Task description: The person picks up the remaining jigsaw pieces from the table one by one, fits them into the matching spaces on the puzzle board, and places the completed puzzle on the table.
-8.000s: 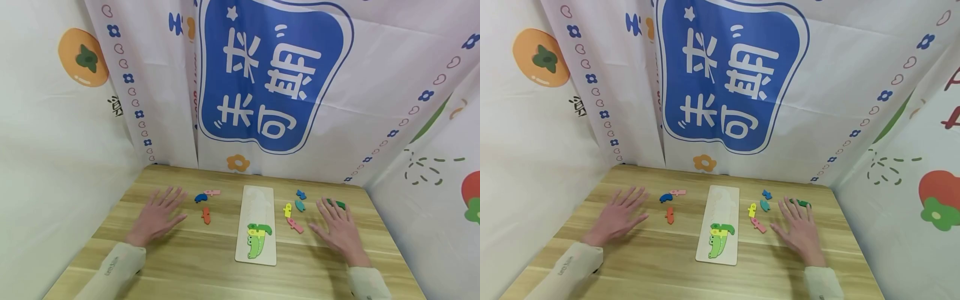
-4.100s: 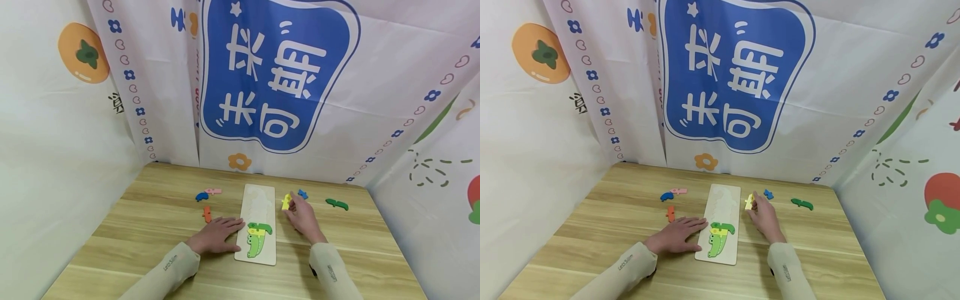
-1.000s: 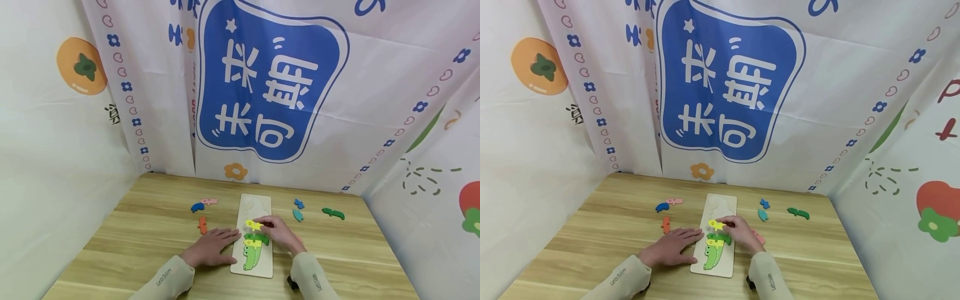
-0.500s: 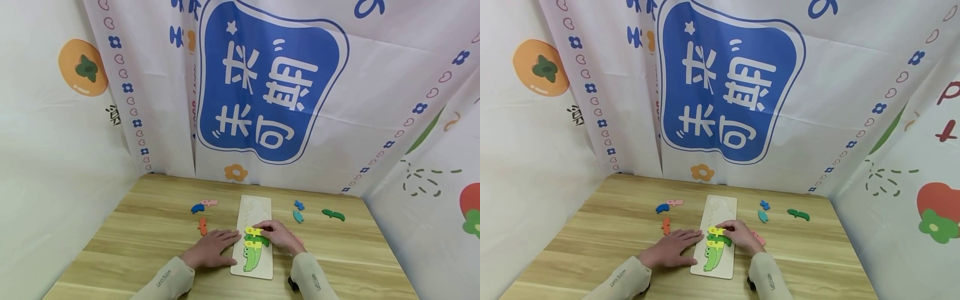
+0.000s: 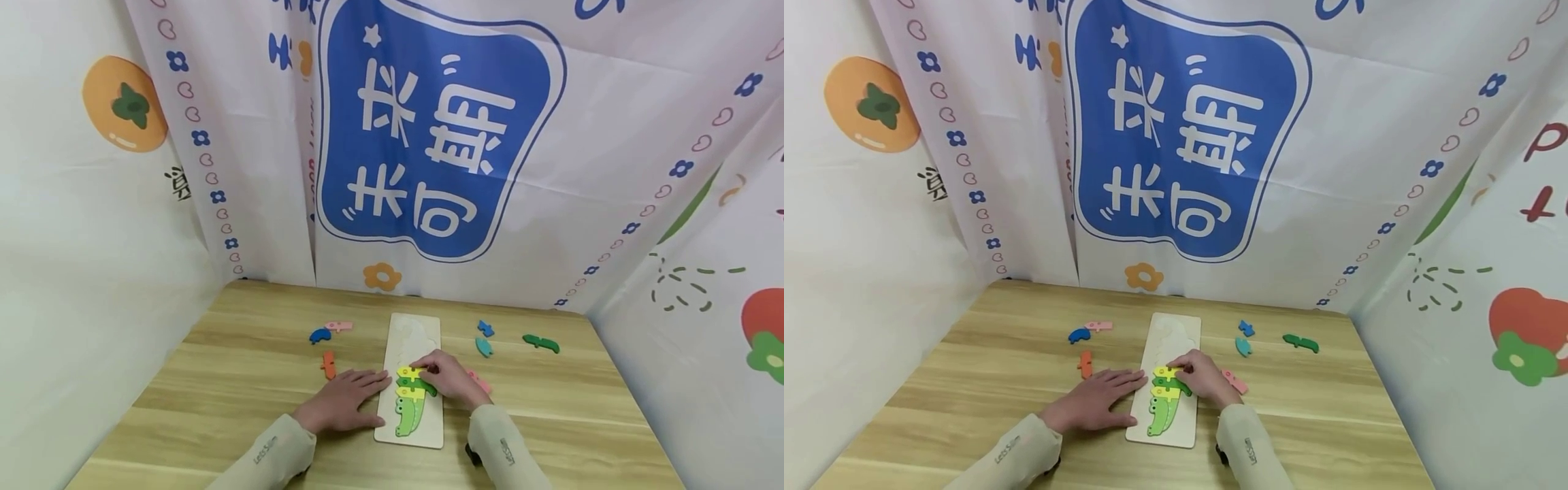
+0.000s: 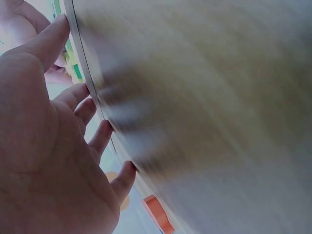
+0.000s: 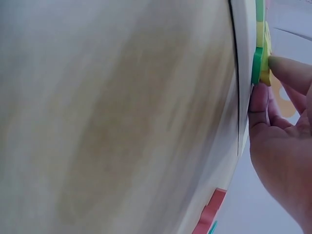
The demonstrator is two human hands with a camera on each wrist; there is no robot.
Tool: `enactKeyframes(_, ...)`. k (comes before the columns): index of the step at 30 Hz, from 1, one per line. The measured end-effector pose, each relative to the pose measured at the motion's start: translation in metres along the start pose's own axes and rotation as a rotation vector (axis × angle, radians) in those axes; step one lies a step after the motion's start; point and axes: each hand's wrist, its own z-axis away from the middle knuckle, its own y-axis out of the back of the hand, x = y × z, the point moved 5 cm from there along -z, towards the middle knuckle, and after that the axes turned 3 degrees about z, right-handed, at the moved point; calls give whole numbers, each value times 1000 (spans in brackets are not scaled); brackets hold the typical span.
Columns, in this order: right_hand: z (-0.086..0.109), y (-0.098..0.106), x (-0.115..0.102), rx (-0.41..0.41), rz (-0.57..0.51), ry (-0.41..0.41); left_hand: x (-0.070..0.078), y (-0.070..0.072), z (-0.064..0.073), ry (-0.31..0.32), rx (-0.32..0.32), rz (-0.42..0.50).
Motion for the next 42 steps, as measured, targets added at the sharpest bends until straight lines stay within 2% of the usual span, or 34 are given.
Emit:
enactKeyframes(6,-1,0,-2,6,50,4,1,2,-1,0,-19,1)
enactKeyframes(17,2,-3,-6,5,130,16,2,2,1,-18,-2,-10)
enactKeyframes(24,4,2,-7,5,153,42,-1,1,-1,-3,-7,-13)
enactKeyframes(32,24,19,2,13,155,18,-2,0,-2,5,-11,0)
enactKeyframes(37,40,22,10,-48,183,35,1,2,-1,-22,-1,11)
enactKeyframes(42,43,21,15,-92,225,65,2,5,0,-28,4,2)
